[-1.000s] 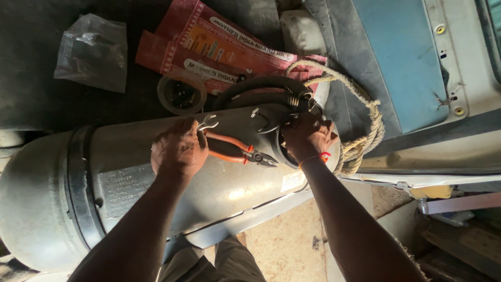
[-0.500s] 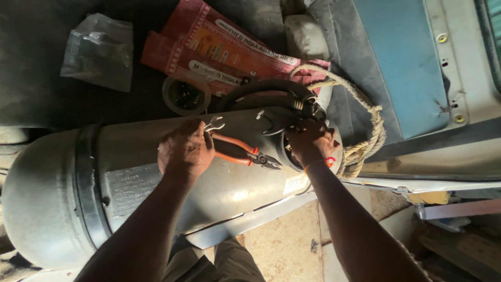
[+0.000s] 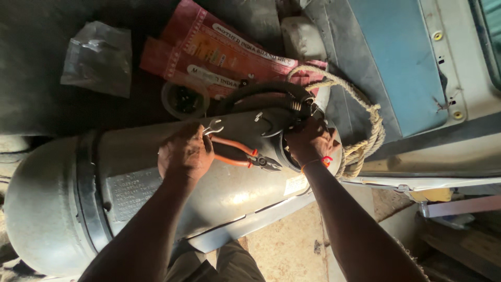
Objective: The person works on the valve assembly of a metal gas cylinder, using a wrench, pliers, and a screwdriver to loosen components and handle small metal parts.
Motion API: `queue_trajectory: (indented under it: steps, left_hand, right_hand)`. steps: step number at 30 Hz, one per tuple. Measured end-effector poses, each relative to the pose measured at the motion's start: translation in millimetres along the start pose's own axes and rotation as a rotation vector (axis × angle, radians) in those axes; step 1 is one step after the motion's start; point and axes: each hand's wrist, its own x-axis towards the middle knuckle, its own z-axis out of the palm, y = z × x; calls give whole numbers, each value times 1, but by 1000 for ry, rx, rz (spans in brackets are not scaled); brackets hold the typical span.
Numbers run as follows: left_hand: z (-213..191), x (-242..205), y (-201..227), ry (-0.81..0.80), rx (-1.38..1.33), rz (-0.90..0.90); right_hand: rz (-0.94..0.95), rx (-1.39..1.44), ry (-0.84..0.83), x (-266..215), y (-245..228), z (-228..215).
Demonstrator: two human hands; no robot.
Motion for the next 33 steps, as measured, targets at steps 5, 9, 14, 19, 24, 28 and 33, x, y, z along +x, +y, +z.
queue_trajectory:
  steps: [5,9,14,19,24,28,33]
  left_hand:
    - [2,-2,2,-10,-15,-28]
    - [0,-2,2,-16,11,-19]
    - [2,-1,3,-75,14,-56]
    - [9,0,-2,4,40,19]
    - [10,1,0,-13,35,3]
    - [10,-2,-4,66,30,72]
    - [3,-2,2,-2,8,-20]
  right_hand:
    - [-183,-38,34,1,32,13]
    - [-316,92,78,2,33,19]
    - [-213,-170,165,-9,10,-1]
    - [-306,-289,169,-20,-4,-17]
    - [-221,-326,160,-7,11,-4]
    - [-295,-138,151,-4,29,24]
    - [-86,-48,6,7,57,46]
